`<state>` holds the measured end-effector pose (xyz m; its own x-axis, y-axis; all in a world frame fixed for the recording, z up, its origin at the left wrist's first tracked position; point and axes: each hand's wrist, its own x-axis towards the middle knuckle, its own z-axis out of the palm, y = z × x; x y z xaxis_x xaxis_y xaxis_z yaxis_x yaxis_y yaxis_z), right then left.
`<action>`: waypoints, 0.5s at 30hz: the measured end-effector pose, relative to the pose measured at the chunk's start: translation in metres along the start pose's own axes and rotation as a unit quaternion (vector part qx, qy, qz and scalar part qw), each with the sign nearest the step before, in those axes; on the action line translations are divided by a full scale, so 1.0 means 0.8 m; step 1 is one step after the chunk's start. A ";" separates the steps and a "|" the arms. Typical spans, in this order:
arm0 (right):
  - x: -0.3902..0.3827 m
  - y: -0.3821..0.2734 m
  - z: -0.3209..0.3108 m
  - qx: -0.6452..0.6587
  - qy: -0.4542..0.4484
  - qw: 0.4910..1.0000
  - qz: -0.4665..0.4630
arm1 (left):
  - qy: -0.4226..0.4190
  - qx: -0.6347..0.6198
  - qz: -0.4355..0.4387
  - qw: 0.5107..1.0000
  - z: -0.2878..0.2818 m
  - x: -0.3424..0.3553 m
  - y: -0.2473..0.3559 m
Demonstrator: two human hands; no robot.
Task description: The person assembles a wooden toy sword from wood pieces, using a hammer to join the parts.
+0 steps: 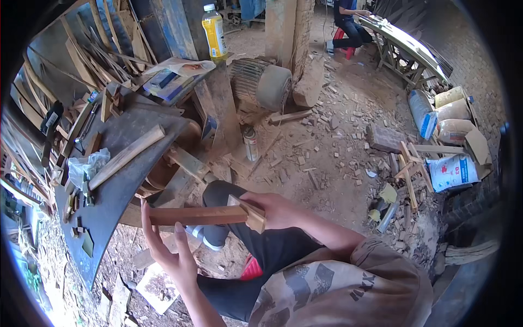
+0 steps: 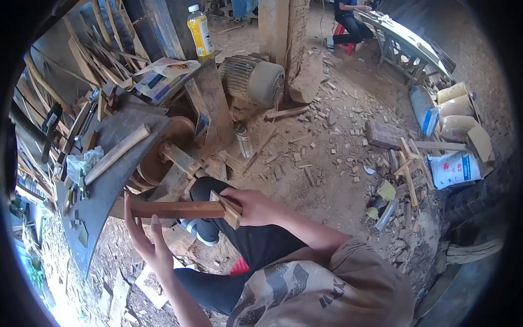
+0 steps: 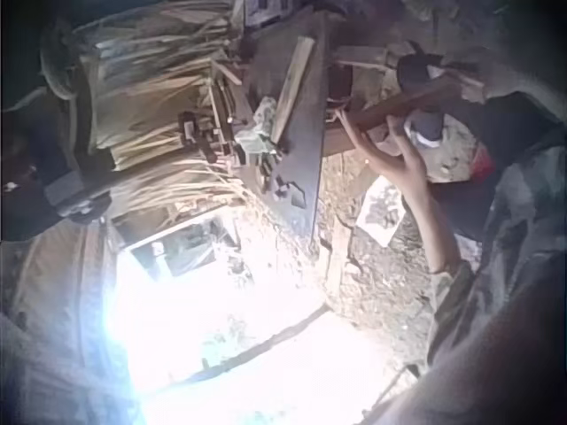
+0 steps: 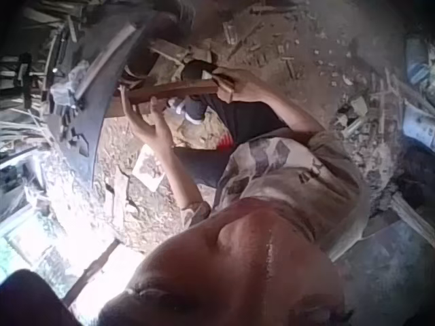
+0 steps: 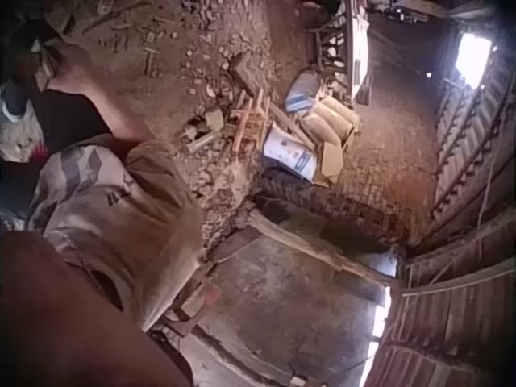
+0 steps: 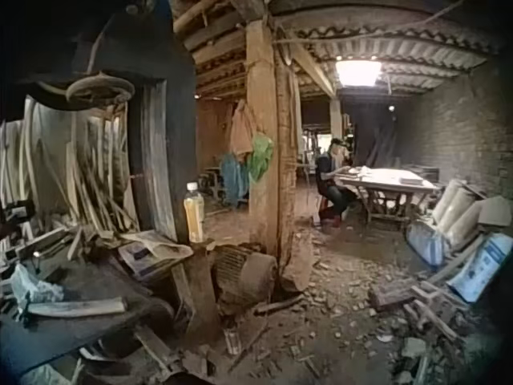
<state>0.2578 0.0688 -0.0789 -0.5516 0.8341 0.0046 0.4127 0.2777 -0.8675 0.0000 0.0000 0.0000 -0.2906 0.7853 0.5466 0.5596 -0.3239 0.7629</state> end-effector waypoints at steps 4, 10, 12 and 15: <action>-0.006 -0.001 0.002 0.003 0.002 1.000 -0.011 | 0.010 0.016 -0.004 1.000 -0.002 -0.006 0.003; -0.009 -0.008 0.004 0.008 0.004 1.000 -0.020 | 0.009 0.023 -0.011 1.000 -0.008 -0.010 0.011; -0.008 -0.008 0.005 0.006 0.002 1.000 -0.023 | 0.014 0.026 -0.010 1.000 -0.010 -0.010 0.011; -0.007 -0.006 0.006 -0.005 -0.003 1.000 -0.025 | 0.013 0.029 -0.002 0.999 -0.012 -0.011 0.012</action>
<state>0.2554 0.0609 -0.0774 -0.5752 0.8168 0.0449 0.3926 0.3238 -0.8608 0.0003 -0.0150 0.0058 -0.3129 0.7716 0.5538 0.6028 -0.2893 0.7436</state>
